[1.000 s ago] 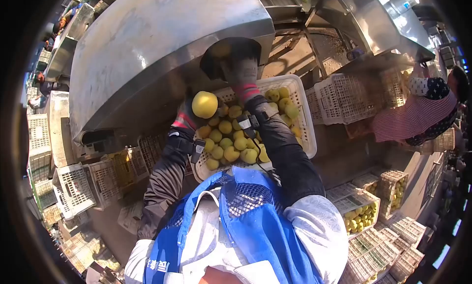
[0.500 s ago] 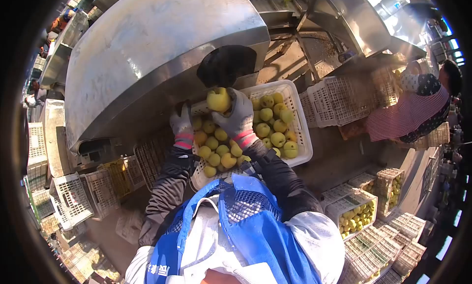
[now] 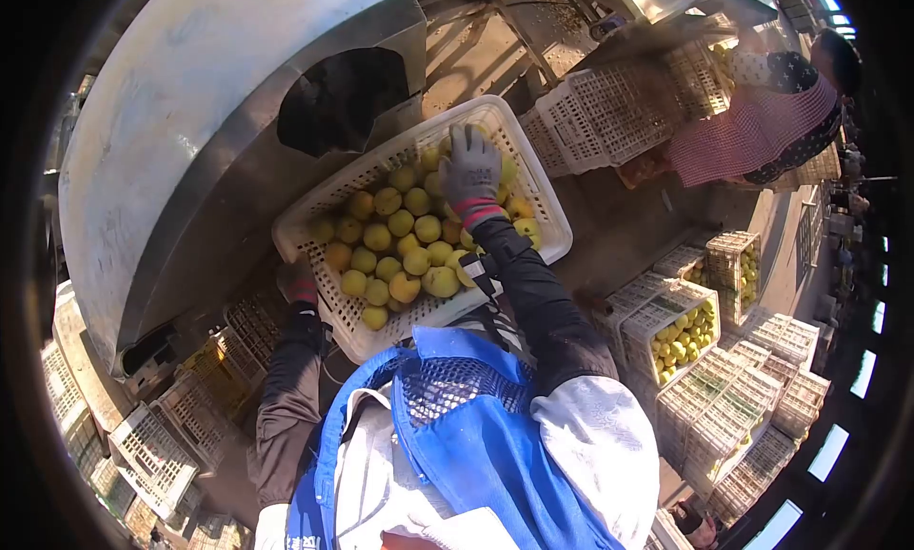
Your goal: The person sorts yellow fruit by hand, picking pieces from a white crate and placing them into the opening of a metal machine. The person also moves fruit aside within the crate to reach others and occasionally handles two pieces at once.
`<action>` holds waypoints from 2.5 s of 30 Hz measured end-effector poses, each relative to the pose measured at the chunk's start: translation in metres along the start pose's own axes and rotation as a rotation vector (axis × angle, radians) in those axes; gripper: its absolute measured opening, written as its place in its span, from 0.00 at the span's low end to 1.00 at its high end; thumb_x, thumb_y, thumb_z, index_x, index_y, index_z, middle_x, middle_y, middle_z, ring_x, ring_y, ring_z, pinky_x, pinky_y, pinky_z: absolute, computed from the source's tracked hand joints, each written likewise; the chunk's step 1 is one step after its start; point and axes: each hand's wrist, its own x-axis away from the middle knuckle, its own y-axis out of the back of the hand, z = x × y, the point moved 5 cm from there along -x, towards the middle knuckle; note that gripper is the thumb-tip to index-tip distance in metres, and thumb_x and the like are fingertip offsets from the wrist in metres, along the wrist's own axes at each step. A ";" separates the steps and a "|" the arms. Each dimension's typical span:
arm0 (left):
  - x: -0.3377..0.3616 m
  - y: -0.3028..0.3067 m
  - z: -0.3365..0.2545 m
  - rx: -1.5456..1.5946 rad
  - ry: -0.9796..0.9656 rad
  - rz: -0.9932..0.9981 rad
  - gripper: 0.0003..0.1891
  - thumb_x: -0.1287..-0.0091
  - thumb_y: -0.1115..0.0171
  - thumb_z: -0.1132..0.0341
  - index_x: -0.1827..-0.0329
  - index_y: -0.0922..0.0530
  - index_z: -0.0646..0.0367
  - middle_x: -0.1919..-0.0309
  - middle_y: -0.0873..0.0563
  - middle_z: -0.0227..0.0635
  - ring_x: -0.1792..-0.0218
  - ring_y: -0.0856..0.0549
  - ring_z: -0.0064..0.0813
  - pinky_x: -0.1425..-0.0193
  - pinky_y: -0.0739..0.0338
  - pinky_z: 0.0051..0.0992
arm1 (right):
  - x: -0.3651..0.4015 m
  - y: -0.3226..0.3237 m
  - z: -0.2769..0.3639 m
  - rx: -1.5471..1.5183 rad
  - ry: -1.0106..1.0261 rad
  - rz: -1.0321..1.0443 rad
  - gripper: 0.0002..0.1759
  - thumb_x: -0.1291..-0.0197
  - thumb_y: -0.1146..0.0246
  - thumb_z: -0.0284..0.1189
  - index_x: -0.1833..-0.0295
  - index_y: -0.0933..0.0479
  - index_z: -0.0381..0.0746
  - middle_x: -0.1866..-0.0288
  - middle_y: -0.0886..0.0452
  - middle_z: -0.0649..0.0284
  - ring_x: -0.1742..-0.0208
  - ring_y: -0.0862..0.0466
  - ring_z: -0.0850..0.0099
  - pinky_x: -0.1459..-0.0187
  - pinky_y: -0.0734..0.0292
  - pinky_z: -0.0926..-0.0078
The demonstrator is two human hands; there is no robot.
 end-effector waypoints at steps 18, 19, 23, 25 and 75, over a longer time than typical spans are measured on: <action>0.011 0.006 -0.008 0.012 0.027 -0.162 0.28 0.38 0.41 0.47 0.58 0.13 0.70 0.59 0.11 0.60 0.53 0.11 0.54 0.47 0.17 0.47 | -0.009 0.020 0.014 -1.587 -0.546 0.352 0.33 0.48 0.32 0.16 0.33 0.28 0.28 0.40 0.19 0.56 0.40 0.19 0.69 0.39 0.19 0.72; 0.009 0.003 -0.003 0.007 0.074 -0.157 0.28 0.38 0.41 0.47 0.58 0.13 0.70 0.59 0.12 0.60 0.53 0.11 0.54 0.47 0.17 0.47 | -0.016 0.021 0.029 -1.472 -0.415 0.278 0.32 0.49 0.32 0.19 0.35 0.26 0.29 0.41 0.18 0.55 0.40 0.17 0.66 0.39 0.20 0.70; 0.003 -0.003 0.006 0.050 0.142 -0.173 0.28 0.37 0.40 0.47 0.58 0.13 0.70 0.60 0.11 0.59 0.53 0.11 0.56 0.47 0.17 0.48 | -0.059 0.062 0.090 -0.896 0.094 0.133 0.27 0.53 0.30 0.24 0.42 0.20 0.36 0.46 0.15 0.54 0.43 0.15 0.59 0.42 0.20 0.65; 0.006 0.001 0.000 0.102 0.154 -0.173 0.28 0.37 0.40 0.47 0.58 0.13 0.70 0.60 0.11 0.59 0.54 0.11 0.55 0.47 0.17 0.48 | -0.068 0.046 0.104 -0.847 0.138 0.155 0.25 0.52 0.31 0.24 0.44 0.19 0.37 0.48 0.16 0.53 0.44 0.16 0.55 0.41 0.21 0.61; -0.012 -0.023 0.030 0.143 0.116 -0.178 0.25 0.40 0.38 0.54 0.57 0.15 0.73 0.63 0.10 0.58 0.59 0.09 0.50 0.53 0.16 0.46 | -0.039 -0.017 0.057 -0.488 -0.136 -0.345 0.28 0.55 0.25 0.39 0.48 0.23 0.41 0.50 0.19 0.54 0.46 0.21 0.50 0.45 0.25 0.55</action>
